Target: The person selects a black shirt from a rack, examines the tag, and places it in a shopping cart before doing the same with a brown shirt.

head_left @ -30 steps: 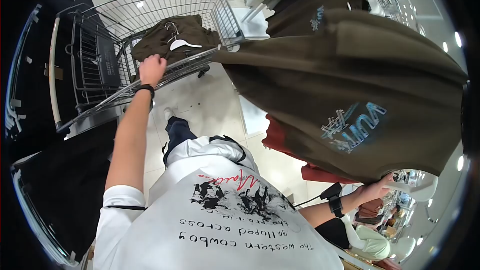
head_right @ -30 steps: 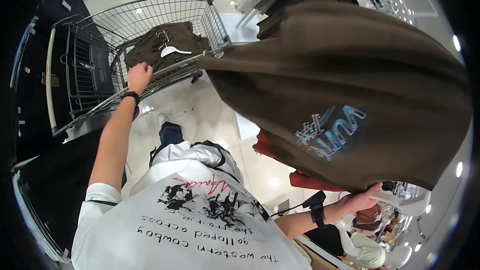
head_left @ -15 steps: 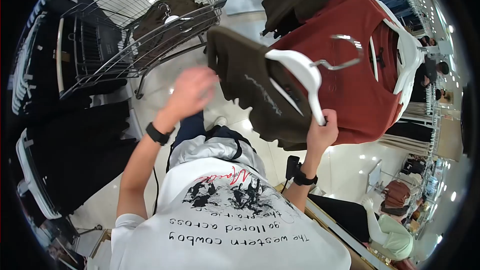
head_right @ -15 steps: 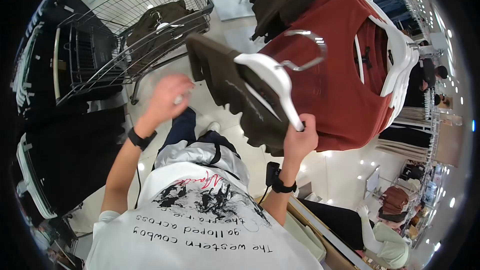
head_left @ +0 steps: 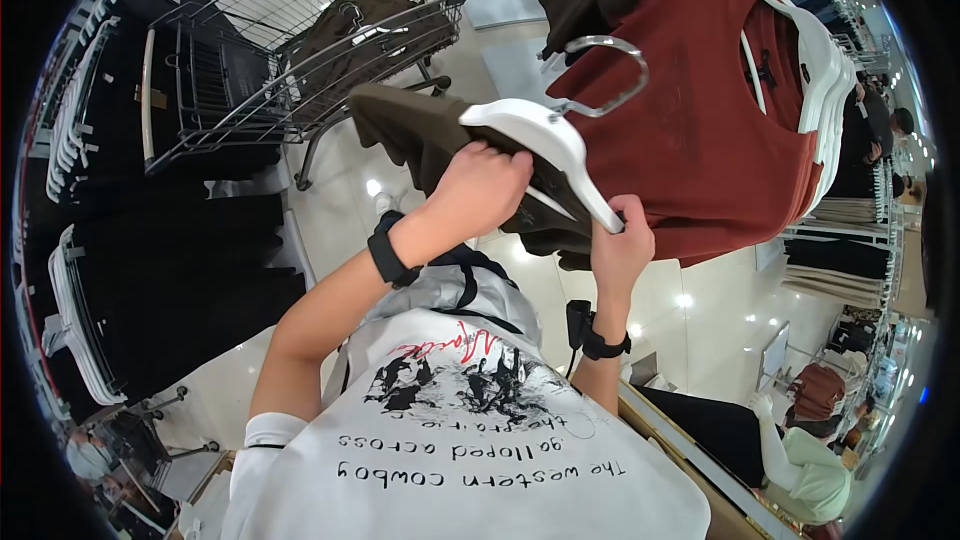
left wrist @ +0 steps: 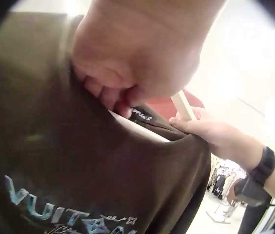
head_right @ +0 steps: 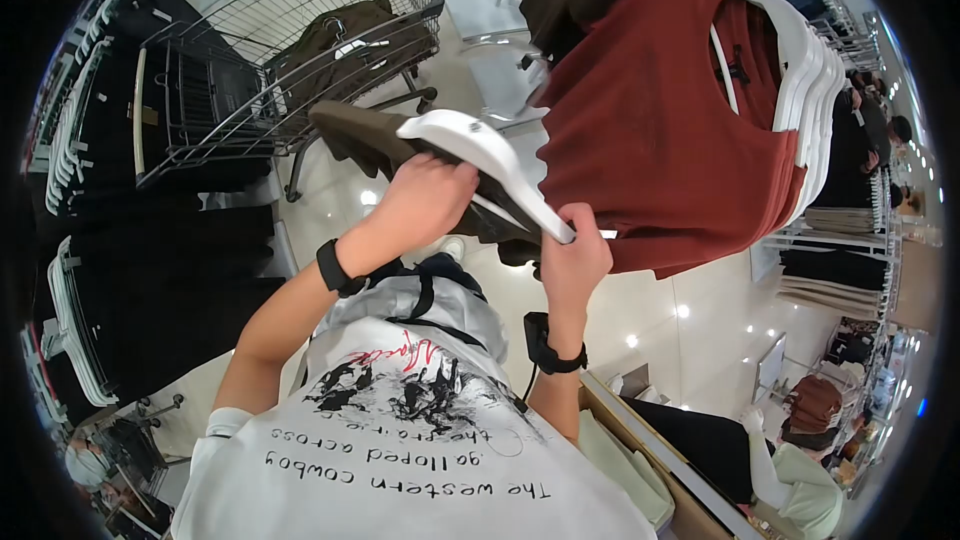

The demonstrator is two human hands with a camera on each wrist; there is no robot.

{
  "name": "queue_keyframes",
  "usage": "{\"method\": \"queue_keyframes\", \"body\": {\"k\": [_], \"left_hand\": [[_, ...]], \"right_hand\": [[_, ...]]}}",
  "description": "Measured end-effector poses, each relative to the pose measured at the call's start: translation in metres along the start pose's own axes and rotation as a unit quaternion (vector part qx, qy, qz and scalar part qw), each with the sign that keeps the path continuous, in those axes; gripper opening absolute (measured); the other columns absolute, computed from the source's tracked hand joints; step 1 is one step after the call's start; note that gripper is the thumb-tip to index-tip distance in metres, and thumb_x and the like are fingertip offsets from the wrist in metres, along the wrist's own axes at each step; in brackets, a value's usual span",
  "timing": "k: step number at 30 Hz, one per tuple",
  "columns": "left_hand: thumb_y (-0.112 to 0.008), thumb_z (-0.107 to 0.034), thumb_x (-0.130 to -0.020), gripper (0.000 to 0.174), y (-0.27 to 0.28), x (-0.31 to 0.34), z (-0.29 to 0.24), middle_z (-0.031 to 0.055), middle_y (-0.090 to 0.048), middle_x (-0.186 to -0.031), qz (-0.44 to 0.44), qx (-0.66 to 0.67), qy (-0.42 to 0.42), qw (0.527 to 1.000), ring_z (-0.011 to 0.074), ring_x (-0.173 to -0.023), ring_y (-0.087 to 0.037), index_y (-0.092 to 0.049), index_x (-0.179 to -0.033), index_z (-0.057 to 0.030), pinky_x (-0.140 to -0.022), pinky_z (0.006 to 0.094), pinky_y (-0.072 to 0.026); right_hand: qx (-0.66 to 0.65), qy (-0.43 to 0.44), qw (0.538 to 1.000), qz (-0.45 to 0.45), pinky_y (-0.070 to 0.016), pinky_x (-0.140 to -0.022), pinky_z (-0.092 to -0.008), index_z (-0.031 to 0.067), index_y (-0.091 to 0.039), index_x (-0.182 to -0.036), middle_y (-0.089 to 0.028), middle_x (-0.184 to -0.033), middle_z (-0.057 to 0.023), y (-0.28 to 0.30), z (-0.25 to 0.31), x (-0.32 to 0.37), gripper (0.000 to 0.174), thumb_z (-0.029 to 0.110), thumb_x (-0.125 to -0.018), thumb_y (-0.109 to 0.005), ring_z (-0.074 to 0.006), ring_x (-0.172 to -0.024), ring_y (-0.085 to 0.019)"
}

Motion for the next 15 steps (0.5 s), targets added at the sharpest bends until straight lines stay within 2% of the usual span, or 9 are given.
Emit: {"method": "queue_keyframes", "body": {"k": [3, 4, 7, 8, 9, 11, 12, 13, 15], "left_hand": [[-0.057, -0.013, -0.083, 0.013, -0.010, 0.006, 0.020, 0.0165, -0.065, -0.078, 0.007, 0.081, 0.025, 0.996, 0.0374, -0.069, -0.064, -0.063, -0.083, -0.0016, -0.072, 0.0491, -0.0507], [-0.057, -0.016, -0.083, 0.016, -0.009, 0.009, 0.025, 0.0171, -0.066, -0.082, -0.004, 0.103, 0.025, 0.994, 0.0378, -0.076, -0.065, -0.064, -0.086, -0.0013, -0.069, 0.0487, -0.0517], [-0.057, -0.020, -0.083, 0.019, -0.013, 0.023, 0.041, 0.0168, -0.067, -0.085, -0.064, 0.097, -0.007, 0.993, 0.0363, -0.081, -0.066, -0.066, -0.087, -0.0038, -0.072, 0.0464, -0.0525], [-0.058, -0.022, -0.083, 0.020, -0.020, 0.025, 0.053, 0.0160, -0.068, -0.088, 0.017, 0.095, 0.012, 0.995, 0.0357, -0.085, -0.066, -0.067, -0.088, -0.0051, -0.072, 0.0444, -0.0527], [-0.058, -0.026, -0.086, 0.022, -0.035, 0.024, 0.070, 0.0150, -0.068, -0.085, 0.073, 0.125, -0.001, 0.989, 0.0341, -0.079, -0.066, -0.068, -0.089, -0.0062, -0.069, 0.0427, -0.0508], [-0.058, -0.030, -0.090, 0.024, -0.021, 0.029, 0.094, 0.0141, -0.067, -0.082, 0.076, 0.192, -0.092, 0.974, 0.0318, -0.073, -0.064, -0.068, -0.090, -0.0076, -0.065, 0.0415, -0.0483], [-0.057, -0.032, -0.092, 0.026, 0.001, 0.037, 0.102, 0.0132, -0.067, -0.080, 0.086, 0.203, -0.071, 0.973, 0.0298, -0.068, -0.061, -0.068, -0.090, -0.0077, -0.063, 0.0408, -0.0464], [-0.057, -0.031, -0.093, 0.027, 0.015, 0.045, 0.114, 0.0124, -0.068, -0.085, 0.140, 0.224, -0.042, 0.964, 0.0298, -0.075, -0.063, -0.068, -0.094, -0.0072, -0.068, 0.0395, -0.0478], [-0.057, -0.031, -0.093, 0.028, 0.011, 0.071, 0.147, 0.0116, -0.070, -0.095, 0.180, 0.273, 0.006, 0.945, 0.0286, -0.085, -0.065, -0.069, -0.103, -0.0084, -0.076, 0.0378, -0.0491]], "right_hand": [[0.007, 0.030, 1.000, 0.003, -0.0427, -0.055, -0.0366, 0.0102, -0.058, -0.079, -0.058, -0.065, -0.0103, -0.012, 0.024, 0.012, 0.017, 0.013, -0.076, -0.074, -0.0309, -0.059, -0.057], [0.013, 0.033, 0.999, 0.005, -0.0425, -0.055, -0.0371, 0.0099, -0.058, -0.079, -0.058, -0.065, -0.0101, -0.017, 0.032, 0.016, 0.017, 0.013, -0.076, -0.074, -0.0312, -0.060, -0.057], [0.017, 0.040, 0.999, 0.016, -0.0422, -0.055, -0.0380, 0.0096, -0.058, -0.078, -0.059, -0.065, -0.0097, -0.033, 0.055, 0.026, 0.018, 0.015, -0.078, -0.074, -0.0313, -0.061, -0.058], [0.017, 0.043, 0.999, 0.023, -0.0421, -0.055, -0.0383, 0.0095, -0.057, -0.078, -0.059, -0.065, -0.0096, -0.038, 0.065, 0.030, 0.018, 0.015, -0.078, -0.075, -0.0312, -0.061, -0.058], [0.022, 0.064, 0.997, 0.024, -0.0419, -0.055, -0.0386, 0.0094, -0.057, -0.077, -0.059, -0.065, -0.0095, -0.045, 0.076, 0.034, 0.018, 0.015, -0.078, -0.075, -0.0311, -0.061, -0.058], [0.032, 0.113, 0.993, 0.027, -0.0417, -0.056, -0.0391, 0.0094, -0.057, -0.077, -0.059, -0.065, -0.0093, -0.062, 0.103, 0.037, 0.019, 0.016, -0.078, -0.075, -0.0310, -0.061, -0.059], [0.033, 0.120, 0.992, 0.033, -0.0415, -0.057, -0.0396, 0.0092, -0.057, -0.076, -0.059, -0.065, -0.0090, -0.071, 0.119, 0.040, 0.020, 0.017, -0.078, -0.075, -0.0309, -0.061, -0.059], [0.034, 0.127, 0.990, 0.046, -0.0416, -0.057, -0.0396, 0.0091, -0.057, -0.076, -0.059, -0.065, -0.0088, -0.080, 0.134, 0.041, 0.020, 0.017, -0.079, -0.075, -0.0311, -0.061, -0.059], [0.032, 0.135, 0.987, 0.076, -0.0418, -0.057, -0.0397, 0.0089, -0.057, -0.076, -0.059, -0.064, -0.0084, -0.098, 0.163, 0.049, 0.020, 0.018, -0.079, -0.074, -0.0314, -0.060, -0.058]]}}
Point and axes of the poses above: each hand's wrist, its own x-axis away from the middle knuckle, its own y-axis out of the back of the hand, z = x × y, the point moved 3 cm from there along -x, towards the middle knuckle
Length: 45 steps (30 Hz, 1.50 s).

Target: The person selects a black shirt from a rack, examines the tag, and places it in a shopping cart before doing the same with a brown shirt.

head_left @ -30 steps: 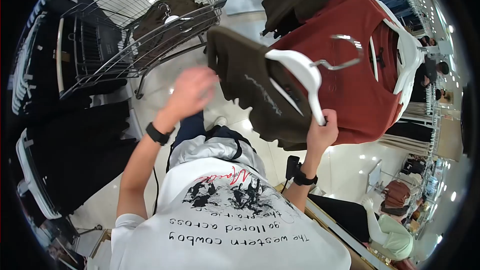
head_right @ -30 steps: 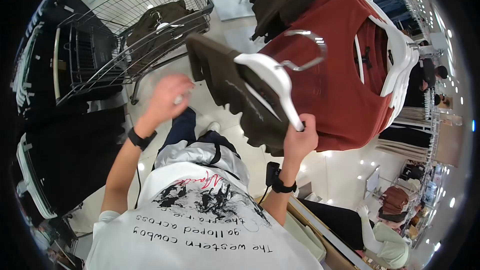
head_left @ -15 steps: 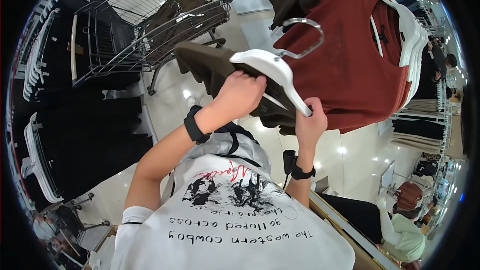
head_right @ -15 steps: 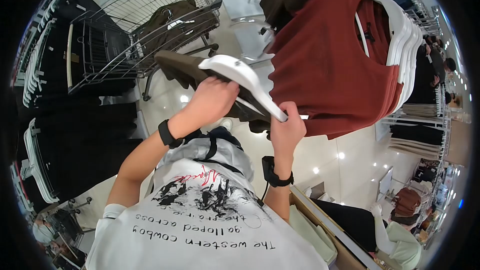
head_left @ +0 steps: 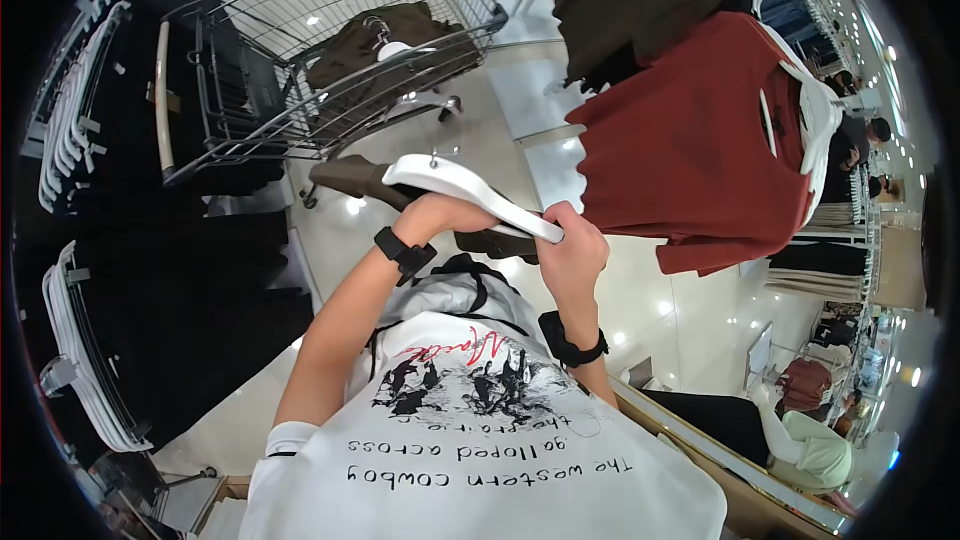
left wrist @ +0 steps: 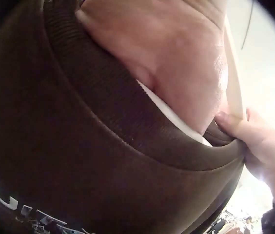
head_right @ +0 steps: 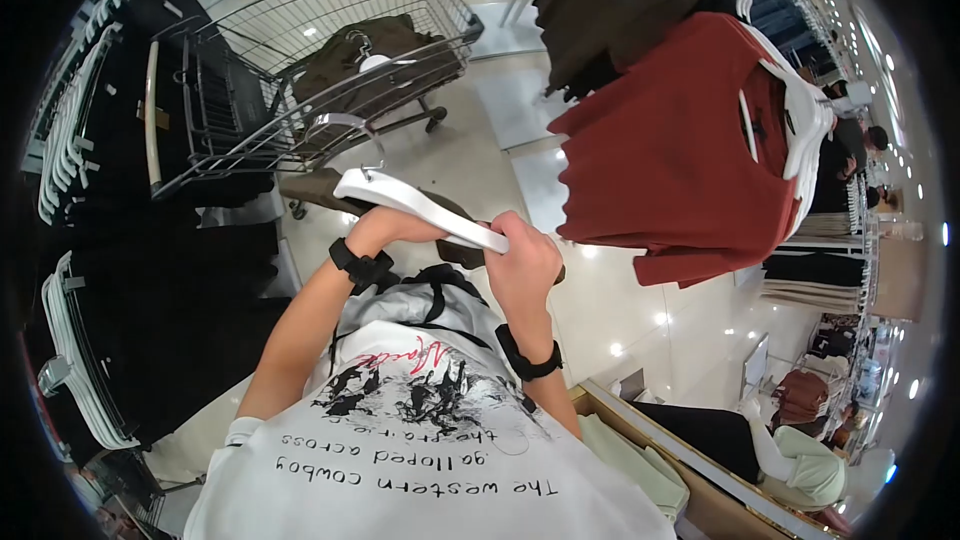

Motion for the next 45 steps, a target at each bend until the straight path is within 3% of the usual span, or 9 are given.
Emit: {"method": "queue_keyframes", "body": {"k": [2, 8, 13, 17, 26, 31, 34, 39, 45], "left_hand": [[-0.053, -0.031, -0.096, 0.031, 0.001, 0.029, 0.029, 0.0109, -0.069, -0.111, 0.034, 0.034, 0.063, 0.997, 0.0263, -0.100, -0.064, -0.066, -0.115, -0.0102, -0.091, 0.0349, -0.0479], [-0.056, -0.039, -0.090, 0.033, -0.013, 0.091, 0.121, 0.0097, -0.068, -0.101, 0.097, 0.068, 0.170, 0.978, 0.0287, -0.093, -0.061, -0.066, -0.104, -0.0116, -0.087, 0.0366, -0.0476], [-0.063, -0.032, -0.079, 0.026, -0.003, 0.151, 0.135, 0.0145, -0.070, -0.095, -0.154, -0.017, 0.084, 0.984, 0.0361, -0.093, -0.064, -0.070, -0.091, -0.0097, -0.085, 0.0450, -0.0492], [-0.061, -0.029, -0.082, 0.027, -0.005, 0.149, 0.145, 0.0166, -0.069, -0.096, -0.093, 0.008, 0.114, 0.989, 0.0379, -0.091, -0.064, -0.069, -0.095, -0.0068, -0.082, 0.0458, -0.0491], [-0.057, -0.026, -0.088, 0.030, 0.015, 0.171, 0.100, 0.0232, -0.065, -0.100, -0.102, 0.103, 0.130, 0.981, 0.0398, -0.098, -0.061, -0.063, -0.099, 0.0017, -0.086, 0.0453, -0.0484], [-0.059, -0.029, -0.090, 0.051, 0.035, 0.186, 0.074, 0.0313, -0.055, -0.124, -0.083, 0.069, 0.119, 0.987, 0.0436, -0.111, -0.056, -0.052, -0.124, 0.0075, -0.094, 0.0454, -0.0461], [-0.059, -0.027, -0.090, 0.049, 0.034, 0.196, 0.069, 0.0297, -0.054, -0.128, -0.160, 0.038, 0.054, 0.985, 0.0424, -0.117, -0.054, -0.052, -0.126, 0.0061, -0.099, 0.0444, -0.0453], [-0.060, -0.018, -0.089, 0.044, 0.028, 0.203, 0.064, 0.0182, -0.050, -0.140, -0.140, 0.019, -0.001, 0.990, 0.0398, -0.124, -0.051, -0.053, -0.127, 0.0008, -0.107, 0.0437, -0.0412], [-0.061, -0.014, -0.088, 0.040, 0.010, 0.181, 0.049, 0.0227, -0.051, -0.136, -0.132, -0.005, -0.031, 0.991, 0.0403, -0.120, -0.053, -0.053, -0.124, 0.0029, -0.107, 0.0437, -0.0411]], "right_hand": [[-0.003, 0.024, 0.999, 0.029, -0.0422, -0.057, -0.0395, 0.0093, -0.057, -0.075, -0.059, -0.063, -0.0077, -0.022, 0.026, 0.002, 0.020, 0.019, -0.079, -0.074, -0.0307, -0.060, -0.058], [-0.006, 0.058, 0.995, 0.078, -0.0423, -0.055, -0.0392, 0.0093, -0.059, -0.074, -0.059, -0.062, -0.0095, -0.069, 0.084, 0.013, 0.020, 0.019, -0.077, -0.076, -0.0318, -0.058, -0.058], [0.002, 0.036, 0.995, 0.097, -0.0427, -0.055, -0.0387, 0.0094, -0.058, -0.075, -0.059, -0.062, -0.0091, -0.084, 0.110, 0.027, 0.019, 0.017, -0.078, -0.075, -0.0315, -0.058, -0.058], [-0.002, 0.018, 0.993, 0.119, -0.0428, -0.054, -0.0387, 0.0098, -0.059, -0.076, -0.058, -0.061, -0.0097, -0.095, 0.115, 0.031, 0.017, 0.015, -0.078, -0.075, -0.0318, -0.058, -0.058], [0.057, -0.055, 0.984, 0.162, -0.0455, -0.056, -0.0408, 0.0100, -0.059, -0.080, -0.060, -0.064, -0.0110, -0.099, 0.117, 0.033, 0.014, 0.014, -0.078, -0.072, -0.0344, -0.062, -0.061], [0.092, -0.092, 0.978, 0.164, -0.0464, -0.057, -0.0425, 0.0106, -0.060, -0.081, -0.061, -0.063, -0.0121, -0.098, 0.101, 0.034, 0.011, 0.012, -0.077, -0.070, -0.0352, -0.063, -0.062], [0.103, -0.098, 0.978, 0.155, -0.0468, -0.058, -0.0416, 0.0106, -0.059, -0.082, -0.062, -0.064, -0.0121, -0.095, 0.092, 0.034, 0.012, 0.013, -0.078, -0.070, -0.0353, -0.064, -0.063], [0.110, -0.114, 0.979, 0.132, -0.0459, -0.057, -0.0419, 0.0109, -0.059, -0.081, -0.061, -0.062, -0.0111, -0.086, 0.074, 0.036, 0.011, 0.013, -0.078, -0.069, -0.0350, -0.061, -0.061], [0.098, -0.162, 0.973, 0.132, -0.0460, -0.057, -0.0417, 0.0117, -0.059, -0.082, -0.062, -0.064, -0.0113, -0.073, 0.039, 0.050, 0.011, 0.012, -0.077, -0.069, -0.0347, -0.062, -0.062]]}}
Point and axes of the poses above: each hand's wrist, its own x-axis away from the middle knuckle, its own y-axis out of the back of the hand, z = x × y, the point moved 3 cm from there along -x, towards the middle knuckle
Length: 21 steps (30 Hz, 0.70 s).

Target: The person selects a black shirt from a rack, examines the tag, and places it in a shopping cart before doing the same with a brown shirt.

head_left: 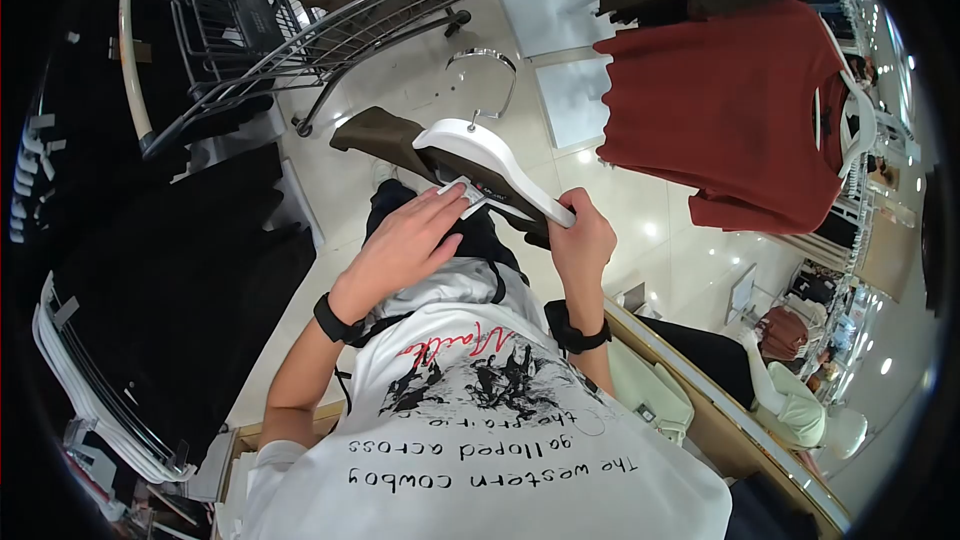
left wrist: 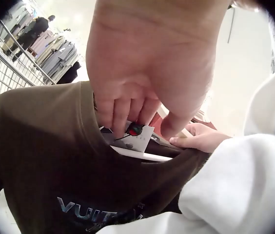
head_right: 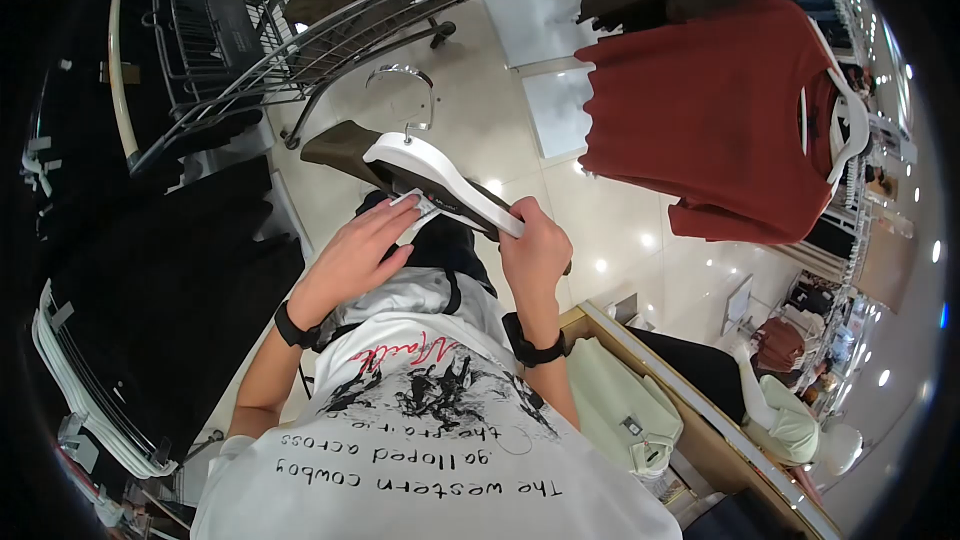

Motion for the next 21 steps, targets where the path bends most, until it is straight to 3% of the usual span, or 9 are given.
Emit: {"method": "queue_keyframes", "body": {"k": [6, 10, 14, 17, 18, 19, 21], "left_hand": [[-0.065, -0.012, -0.084, 0.046, -0.024, -0.039, -0.035, 0.0187, -0.050, -0.139, 0.000, -0.031, 0.029, 0.999, 0.0385, -0.116, -0.054, -0.053, -0.127, -0.0011, -0.100, 0.0433, -0.0442], [-0.075, -0.008, -0.074, 0.060, -0.036, -0.066, -0.056, 0.0166, -0.051, -0.136, -0.213, -0.097, -0.008, 0.972, 0.0370, -0.115, -0.054, -0.052, -0.128, -0.0011, -0.096, 0.0437, -0.0448], [-0.080, -0.020, -0.070, 0.065, -0.046, -0.113, -0.080, 0.0172, -0.056, -0.128, -0.207, -0.193, 0.008, 0.959, 0.0358, -0.114, -0.054, -0.052, -0.126, -0.0015, -0.100, 0.0445, -0.0393], [-0.077, -0.018, -0.073, 0.055, -0.059, -0.134, -0.087, 0.0163, -0.063, -0.114, -0.185, -0.204, 0.034, 0.961, 0.0337, -0.105, -0.058, -0.057, -0.121, -0.0024, -0.094, 0.0420, -0.0435], [-0.072, -0.016, -0.077, 0.040, -0.060, -0.136, -0.083, 0.0153, -0.066, -0.097, -0.168, -0.165, 0.081, 0.969, 0.0322, -0.093, -0.061, -0.062, -0.113, -0.0023, -0.083, 0.0402, -0.0470], [-0.074, -0.017, -0.072, 0.029, -0.062, -0.141, -0.084, 0.0156, -0.065, -0.088, -0.167, -0.180, 0.074, 0.967, 0.0344, -0.079, -0.060, -0.064, -0.095, -0.0019, -0.074, 0.0434, -0.0457], [-0.072, -0.014, -0.072, 0.023, -0.073, -0.147, -0.089, 0.0160, -0.062, -0.081, -0.222, -0.140, 0.007, 0.965, 0.0344, -0.076, -0.059, -0.064, -0.088, -0.0010, -0.069, 0.0423, -0.0457]], "right_hand": [[-0.035, -0.011, 0.999, -0.012, -0.0454, -0.056, -0.0413, 0.0113, -0.060, -0.082, -0.061, -0.064, -0.0112, 0.015, -0.054, -0.002, 0.012, 0.011, -0.075, -0.070, -0.0336, -0.062, -0.062], [-0.078, -0.015, 0.996, -0.031, -0.0451, -0.056, -0.0398, 0.0105, -0.060, -0.081, -0.061, -0.064, -0.0106, 0.035, -0.100, -0.004, 0.014, 0.011, -0.074, -0.072, -0.0323, -0.061, -0.061], [-0.119, 0.007, 0.991, -0.053, -0.0446, -0.055, -0.0391, 0.0097, -0.060, -0.078, -0.060, -0.064, -0.0097, 0.067, -0.136, -0.010, 0.015, 0.011, -0.072, -0.074, -0.0312, -0.060, -0.060], [-0.142, 0.034, 0.987, -0.067, -0.0442, -0.055, -0.0393, 0.0094, -0.059, -0.076, -0.061, -0.065, -0.0088, 0.095, -0.160, -0.016, 0.015, 0.012, -0.071, -0.073, -0.0311, -0.060, -0.060], [-0.141, 0.060, 0.985, -0.081, -0.0438, -0.055, -0.0395, 0.0097, -0.059, -0.077, -0.061, -0.065, -0.0082, 0.099, -0.172, -0.017, 0.015, 0.014, -0.072, -0.073, -0.0312, -0.060, -0.059], [-0.149, 0.069, 0.982, -0.090, -0.0437, -0.054, -0.0396, 0.0098, -0.059, -0.077, -0.060, -0.065, -0.0082, 0.103, -0.182, -0.018, 0.015, 0.015, -0.073, -0.072, -0.0312, -0.059, -0.059], [-0.164, 0.091, 0.977, -0.105, -0.0436, -0.054, -0.0397, 0.0100, -0.058, -0.077, -0.059, -0.064, -0.0082, 0.115, -0.196, -0.020, 0.016, 0.016, -0.073, -0.072, -0.0312, -0.058, -0.058]]}}
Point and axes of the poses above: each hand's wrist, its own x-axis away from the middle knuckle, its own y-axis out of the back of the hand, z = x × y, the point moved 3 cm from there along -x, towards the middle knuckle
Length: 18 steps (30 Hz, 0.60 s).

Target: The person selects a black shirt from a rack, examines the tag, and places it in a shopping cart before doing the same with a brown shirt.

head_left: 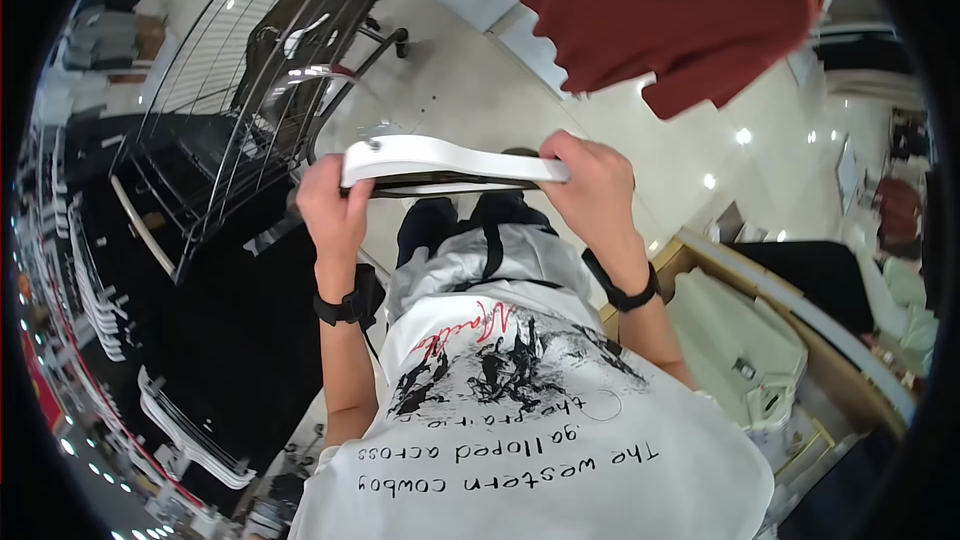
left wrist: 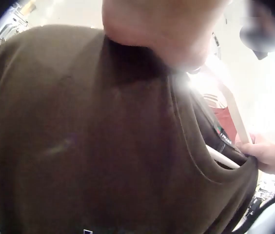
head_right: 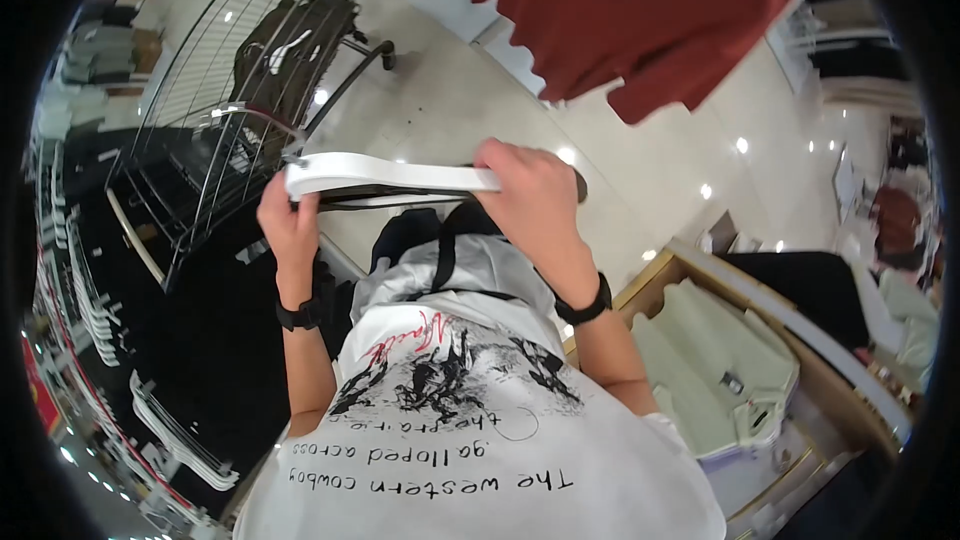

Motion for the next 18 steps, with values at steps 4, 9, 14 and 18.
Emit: {"method": "queue_keyframes", "body": {"k": [4, 9, 14, 18], "left_hand": [[-0.056, -0.005, -0.084, 0.012, 0.004, -0.001, -0.018, 0.0080, -0.053, -0.068, -0.168, -0.058, -0.037, 0.983, 0.0184, -0.059, -0.048, -0.057, -0.075, 0.0025, -0.057, 0.0316, -0.0414], [-0.036, -0.020, -0.096, 0.033, 0.031, -0.026, -0.068, 0.0073, -0.050, -0.071, -0.205, -0.068, 0.034, 0.976, 0.0181, -0.066, -0.046, -0.047, -0.071, -0.0004, -0.065, 0.0295, -0.0390], [-0.036, -0.018, -0.096, 0.031, 0.039, -0.043, -0.071, 0.0099, -0.047, -0.071, -0.202, -0.081, -0.095, 0.971, 0.0198, -0.068, -0.046, -0.038, -0.069, -0.0022, -0.067, 0.0303, -0.0403], [-0.039, -0.032, -0.099, 0.042, 0.039, -0.049, -0.051, 0.0077, -0.041, -0.064, -0.217, 0.064, -0.136, 0.965, 0.0185, -0.064, -0.042, -0.036, -0.066, -0.0062, -0.066, 0.0313, -0.0363]], "right_hand": [[-0.118, 0.049, 0.991, 0.024, -0.0475, -0.067, -0.0375, 0.0110, -0.067, -0.091, -0.063, -0.086, -0.0039, 0.046, 0.000, -0.004, 0.028, 0.024, -0.069, -0.078, -0.0266, -0.077, -0.060], [-0.259, 0.280, 0.911, -0.156, -0.0374, -0.059, -0.0321, 0.0174, -0.060, -0.099, -0.057, -0.083, -0.0004, 0.165, -0.003, 0.015, 0.041, 0.052, -0.079, -0.068, -0.0170, -0.071, -0.052], [-0.280, 0.257, 0.896, -0.229, -0.0305, -0.057, -0.0258, 0.0211, -0.051, -0.072, -0.042, -0.065, 0.0074, 0.236, -0.013, 0.051, 0.044, 0.064, -0.080, -0.053, -0.0071, -0.063, -0.039], [-0.266, 0.209, 0.910, -0.241, -0.0276, -0.056, -0.0232, 0.0213, -0.047, -0.064, -0.037, -0.060, 0.0086, 0.239, -0.020, 0.055, 0.041, 0.060, -0.079, -0.053, -0.0062, -0.062, -0.035]]}}
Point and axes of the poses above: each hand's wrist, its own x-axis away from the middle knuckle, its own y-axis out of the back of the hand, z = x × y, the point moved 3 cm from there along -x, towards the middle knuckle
